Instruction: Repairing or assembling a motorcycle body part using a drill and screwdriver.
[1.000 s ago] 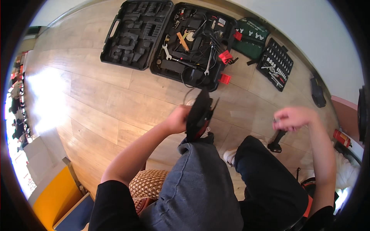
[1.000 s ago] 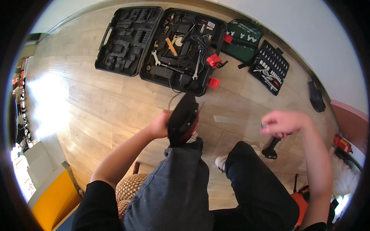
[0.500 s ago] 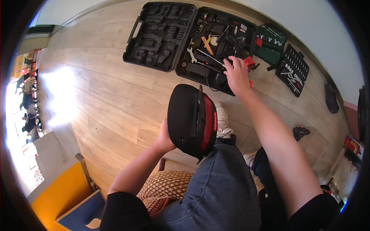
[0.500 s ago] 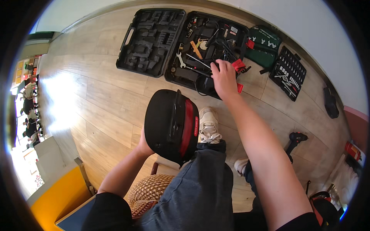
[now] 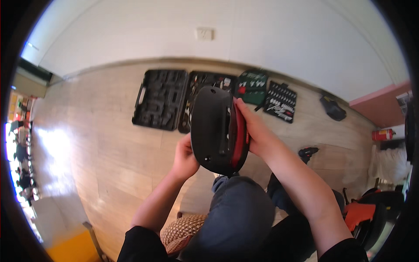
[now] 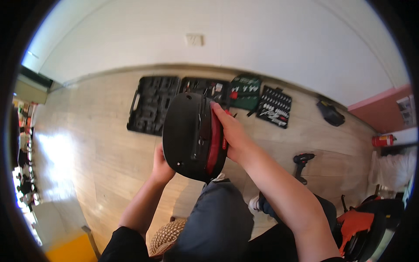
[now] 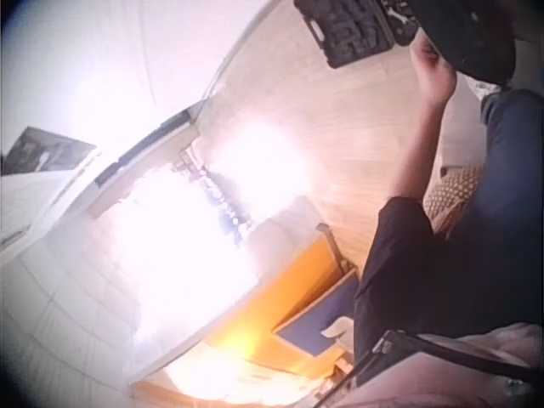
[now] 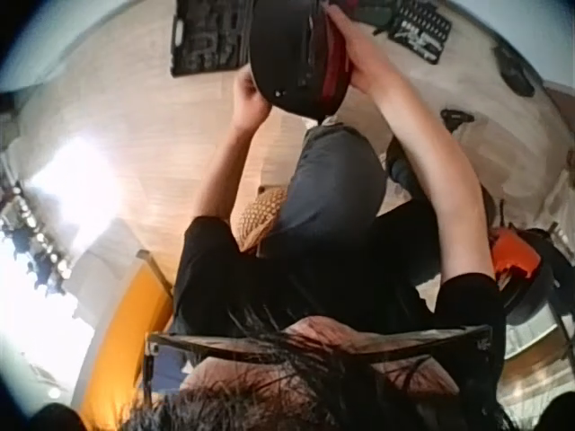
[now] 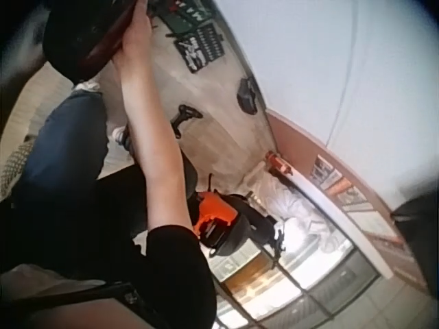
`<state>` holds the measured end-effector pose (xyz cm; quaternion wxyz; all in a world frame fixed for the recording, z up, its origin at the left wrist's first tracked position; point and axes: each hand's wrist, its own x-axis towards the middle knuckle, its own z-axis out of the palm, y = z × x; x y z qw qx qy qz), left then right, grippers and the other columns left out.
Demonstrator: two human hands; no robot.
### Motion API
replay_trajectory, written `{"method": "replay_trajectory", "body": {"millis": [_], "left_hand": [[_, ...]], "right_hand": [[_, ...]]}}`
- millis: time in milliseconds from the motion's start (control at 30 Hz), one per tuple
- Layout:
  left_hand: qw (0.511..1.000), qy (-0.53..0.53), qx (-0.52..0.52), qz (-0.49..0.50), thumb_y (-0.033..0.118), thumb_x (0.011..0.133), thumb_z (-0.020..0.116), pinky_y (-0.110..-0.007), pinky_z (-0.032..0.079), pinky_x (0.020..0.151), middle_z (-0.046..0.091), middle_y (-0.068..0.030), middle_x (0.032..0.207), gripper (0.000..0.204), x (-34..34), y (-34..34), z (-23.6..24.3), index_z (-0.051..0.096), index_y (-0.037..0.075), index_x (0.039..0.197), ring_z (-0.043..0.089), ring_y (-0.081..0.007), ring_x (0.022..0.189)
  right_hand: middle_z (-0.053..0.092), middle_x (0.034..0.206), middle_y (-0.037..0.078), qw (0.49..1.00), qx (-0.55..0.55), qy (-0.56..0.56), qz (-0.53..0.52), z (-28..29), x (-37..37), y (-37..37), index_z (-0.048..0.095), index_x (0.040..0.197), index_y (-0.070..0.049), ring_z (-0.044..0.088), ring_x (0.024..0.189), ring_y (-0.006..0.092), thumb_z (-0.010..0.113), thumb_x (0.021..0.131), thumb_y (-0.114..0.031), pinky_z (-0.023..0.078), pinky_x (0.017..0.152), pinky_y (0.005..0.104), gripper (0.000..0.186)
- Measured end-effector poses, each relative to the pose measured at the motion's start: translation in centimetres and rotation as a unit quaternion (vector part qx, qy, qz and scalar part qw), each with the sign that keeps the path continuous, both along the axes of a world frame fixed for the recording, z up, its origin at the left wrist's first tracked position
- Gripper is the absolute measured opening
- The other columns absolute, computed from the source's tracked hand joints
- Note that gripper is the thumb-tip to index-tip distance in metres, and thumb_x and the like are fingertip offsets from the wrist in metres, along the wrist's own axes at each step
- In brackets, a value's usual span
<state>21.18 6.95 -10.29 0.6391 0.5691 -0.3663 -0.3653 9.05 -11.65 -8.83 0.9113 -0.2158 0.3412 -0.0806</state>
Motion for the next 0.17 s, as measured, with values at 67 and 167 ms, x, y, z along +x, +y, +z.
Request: {"method": "replay_trajectory", "body": {"millis": [67,167], "left_hand": [[0.987,0.142,-0.044,0.061,0.003,0.095,0.066,-0.026,0.053,0.077,0.075,-0.0031,0.098,0.016,-0.7,-0.9,4.0,0.070,0.003,0.110,0.069,-0.0155,0.085],[0.944,0.319,-0.054,0.060,0.018,0.096,0.072,-0.026,0.054,0.080,0.075,-0.0040,0.105,0.032,-1.8,-1.2,11.6,0.065,0.004,0.124,0.069,-0.0135,0.090]], "right_hand": [[0.075,0.120,0.007,0.991,-0.118,0.020,-0.056,6.6,-2.1,-0.8,0.067,0.127,-0.006,0.073,0.107,0.0199,0.060,0.103,-0.052,0.060,0.095,0.0376,0.052],[0.063,0.142,0.009,0.941,-0.311,0.009,-0.135,16.0,-6.9,0.5,0.042,0.151,-0.007,0.069,0.117,0.0249,0.064,0.102,-0.046,0.059,0.097,0.0422,0.066]]}}
